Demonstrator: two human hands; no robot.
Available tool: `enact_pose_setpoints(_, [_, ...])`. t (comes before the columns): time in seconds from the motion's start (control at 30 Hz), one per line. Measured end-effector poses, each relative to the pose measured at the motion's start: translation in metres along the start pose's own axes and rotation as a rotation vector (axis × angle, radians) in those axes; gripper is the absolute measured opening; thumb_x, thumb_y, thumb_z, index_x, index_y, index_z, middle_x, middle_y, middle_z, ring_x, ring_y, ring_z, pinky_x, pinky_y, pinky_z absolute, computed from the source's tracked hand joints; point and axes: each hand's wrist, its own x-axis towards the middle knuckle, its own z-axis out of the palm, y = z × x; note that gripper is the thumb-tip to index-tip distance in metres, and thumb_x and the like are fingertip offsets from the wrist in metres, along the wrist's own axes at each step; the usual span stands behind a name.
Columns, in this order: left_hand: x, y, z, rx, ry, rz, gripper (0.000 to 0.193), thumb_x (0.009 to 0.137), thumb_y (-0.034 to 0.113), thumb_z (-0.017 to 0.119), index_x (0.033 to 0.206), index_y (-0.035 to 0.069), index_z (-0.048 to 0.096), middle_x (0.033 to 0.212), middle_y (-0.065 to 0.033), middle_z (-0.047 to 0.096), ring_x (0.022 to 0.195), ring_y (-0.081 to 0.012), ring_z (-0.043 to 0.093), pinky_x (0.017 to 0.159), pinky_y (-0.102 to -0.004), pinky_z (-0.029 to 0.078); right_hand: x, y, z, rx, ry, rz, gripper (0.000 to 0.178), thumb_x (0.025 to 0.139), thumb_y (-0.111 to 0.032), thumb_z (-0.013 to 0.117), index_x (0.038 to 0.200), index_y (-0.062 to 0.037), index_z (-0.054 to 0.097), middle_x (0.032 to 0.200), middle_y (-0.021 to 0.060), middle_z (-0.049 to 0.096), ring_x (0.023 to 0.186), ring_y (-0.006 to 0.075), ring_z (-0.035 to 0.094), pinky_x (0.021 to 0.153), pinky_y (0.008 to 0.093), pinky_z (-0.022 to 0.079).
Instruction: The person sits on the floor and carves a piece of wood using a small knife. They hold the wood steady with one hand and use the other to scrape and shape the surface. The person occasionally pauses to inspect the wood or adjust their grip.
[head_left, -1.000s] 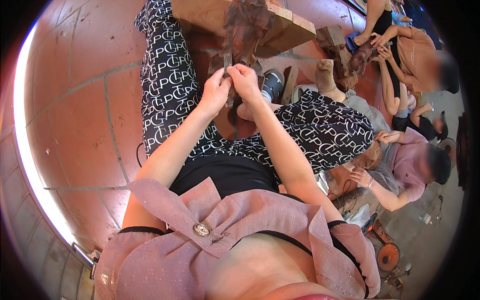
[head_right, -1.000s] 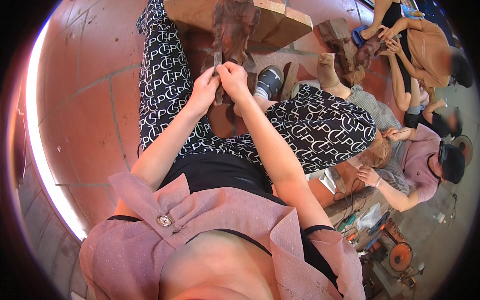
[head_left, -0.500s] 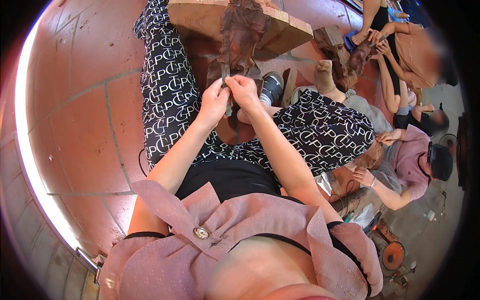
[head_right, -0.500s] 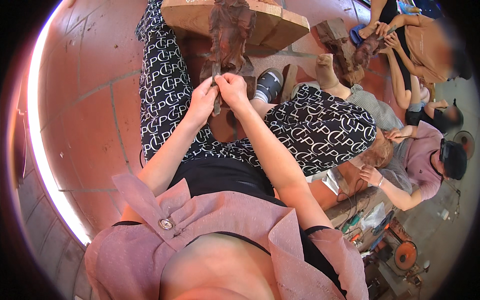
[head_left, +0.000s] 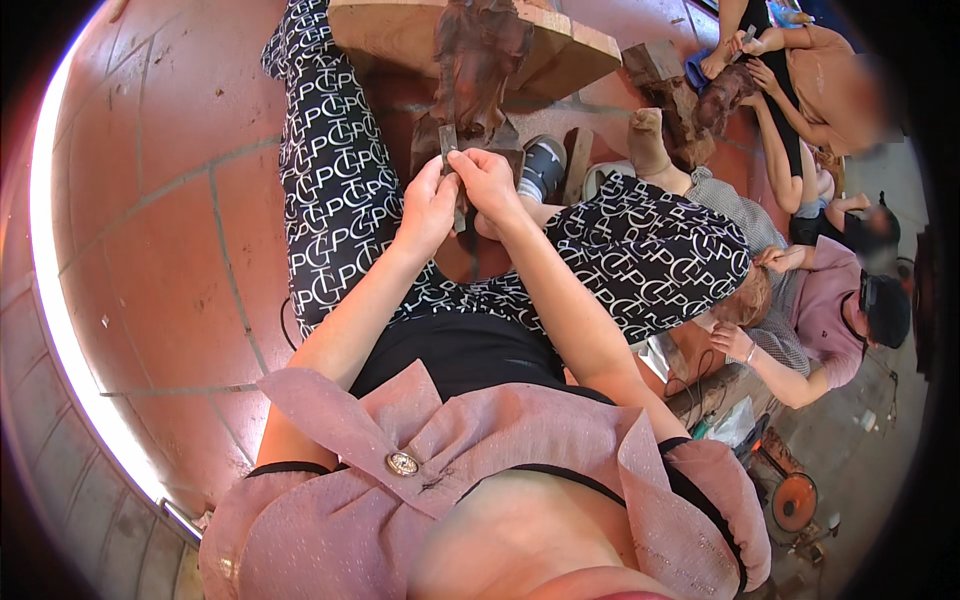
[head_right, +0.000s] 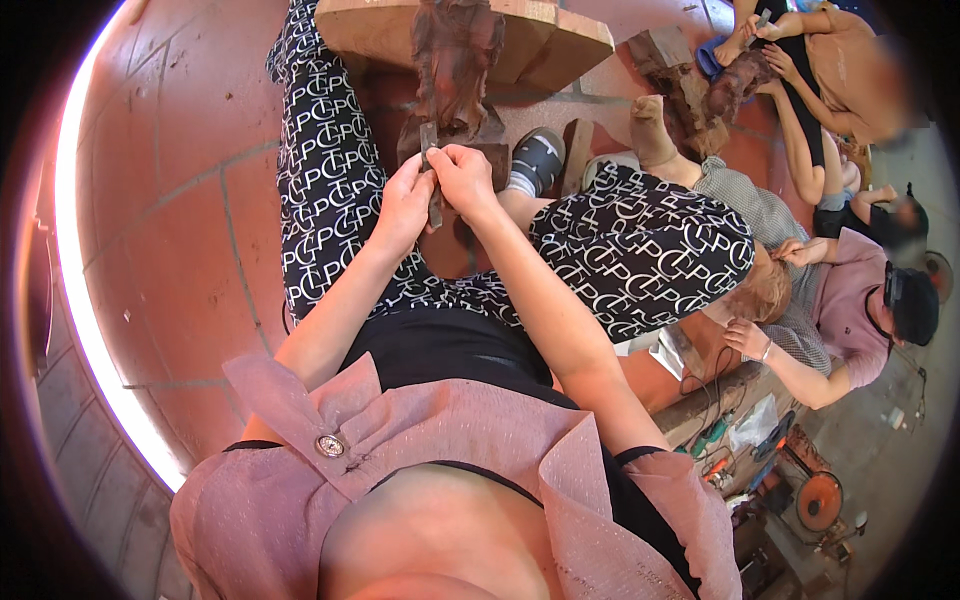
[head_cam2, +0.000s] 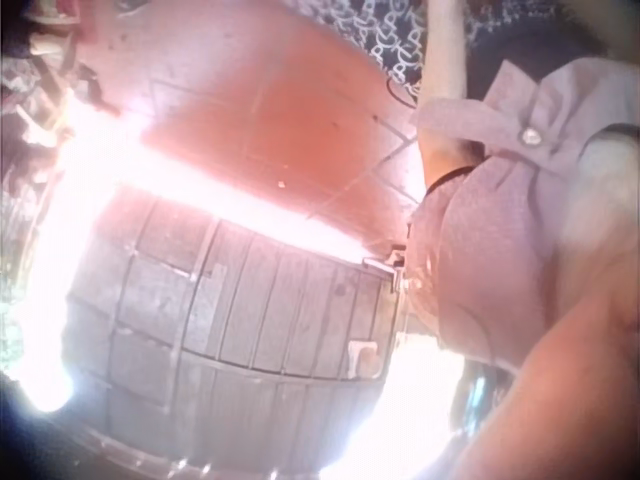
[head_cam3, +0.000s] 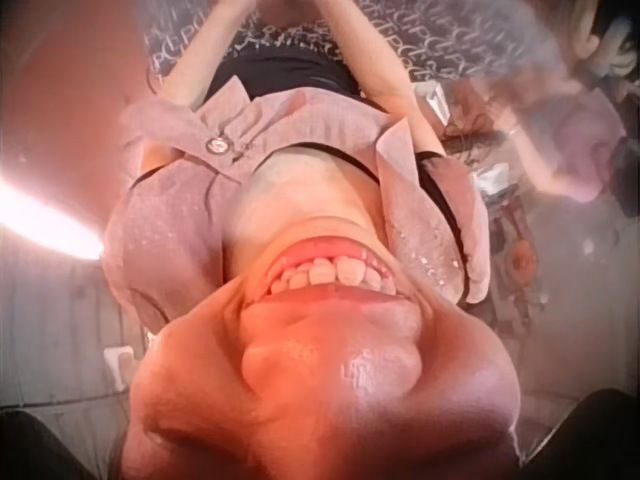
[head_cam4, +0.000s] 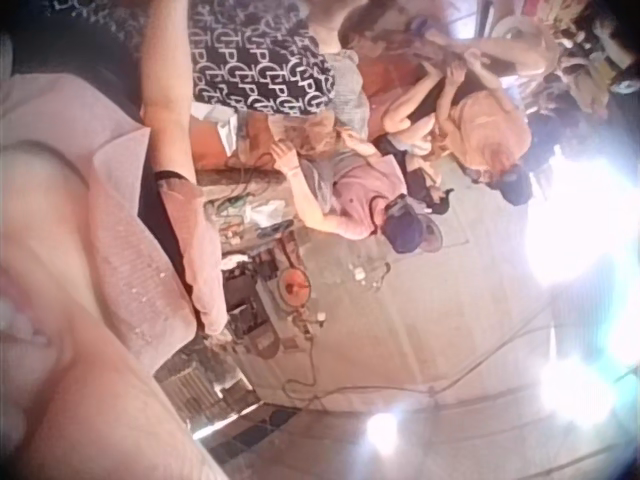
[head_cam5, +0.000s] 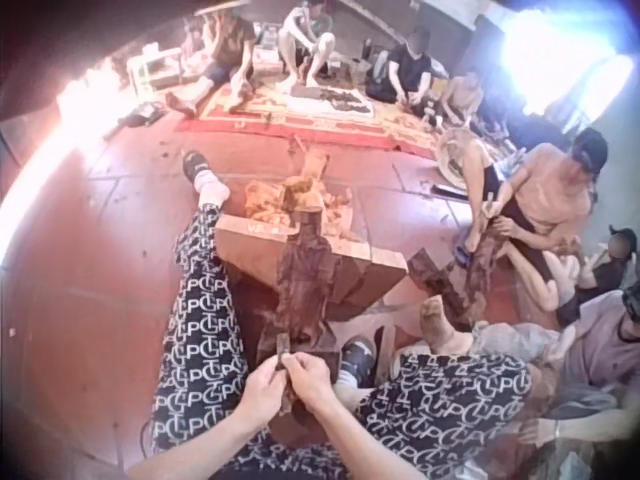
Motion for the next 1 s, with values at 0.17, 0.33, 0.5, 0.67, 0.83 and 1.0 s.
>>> enact_pose_setpoints(0.17, [0.017,-0.002,-0.002,0.066,0.006,0.053,0.023,0.095,0.014,0.041,0.113,0.005,0.052,0.068,-0.0002,0.054,0.044,-0.0059,0.046,0.034,-0.0192,0.035,0.012,-0.001,0.0,-0.114,0.036,-0.091,0.032,0.084,-0.027,0.058,0.067,0.0005,0.06,0.055,0.0066,0.055,0.05,0.0116,0.049,0.049,0.0312,0.042])
enact_pose_setpoints(0.33, [-0.006,0.0,-0.001,0.022,0.0,-0.139,0.025,0.094,0.014,0.041,0.115,0.004,0.05,0.064,-0.0012,0.053,0.043,-0.0068,0.047,0.034,-0.0201,0.036,-0.001,0.024,-0.003,-0.053,-0.047,0.11,0.034,0.084,-0.028,0.058,0.065,0.0006,0.06,0.056,0.0044,0.056,0.052,0.0112,0.051,0.05,0.0307,0.043])
enact_pose_setpoints(0.5, [-0.008,0.004,-0.003,0.073,-0.024,0.058,0.031,0.09,0.009,0.043,0.121,0.003,0.046,0.068,-0.0032,0.055,0.052,-0.0081,0.05,0.046,-0.0224,0.041,-0.004,0.007,-0.007,0.047,-0.021,-0.012,0.027,0.085,-0.022,0.057,0.074,0.0014,0.063,0.057,0.0032,0.056,0.051,0.0083,0.051,0.045,0.0267,0.04])
enact_pose_setpoints(0.67, [-0.004,-0.002,-0.001,0.136,-0.028,0.157,0.039,0.09,0.006,0.044,0.129,0.004,0.041,0.062,0.0007,0.048,0.045,-0.0049,0.043,0.04,-0.0203,0.037,-0.002,0.003,-0.014,0.026,0.026,-0.075,0.018,0.084,-0.016,0.058,0.081,0.0012,0.063,0.064,0.0036,0.061,0.056,0.0084,0.056,0.052,0.0242,0.045])
enact_pose_setpoints(0.83, [-0.008,0.008,0.0,0.15,-0.023,0.174,0.041,0.09,0.006,0.044,0.131,0.004,0.04,0.064,0.0009,0.048,0.05,-0.0047,0.044,0.044,-0.0203,0.038,-0.015,-0.018,-0.005,-0.167,0.194,-0.424,0.014,0.08,-0.003,0.059,0.093,-0.0018,0.063,0.077,0.0076,0.065,0.065,0.0123,0.062,0.061,0.0252,0.049])
enact_pose_setpoints(1.0, [0.005,0.003,-0.005,0.27,-0.011,0.273,0.041,0.088,0.006,0.045,0.129,0.002,0.041,0.069,-0.0027,0.052,0.059,-0.0079,0.048,0.054,-0.0236,0.041,-0.012,-0.015,-0.007,-0.142,0.15,-0.47,0.023,0.078,0.0,0.06,0.1,-0.0032,0.063,0.092,0.01,0.065,0.072,0.0163,0.063,0.064,0.0258,0.05])
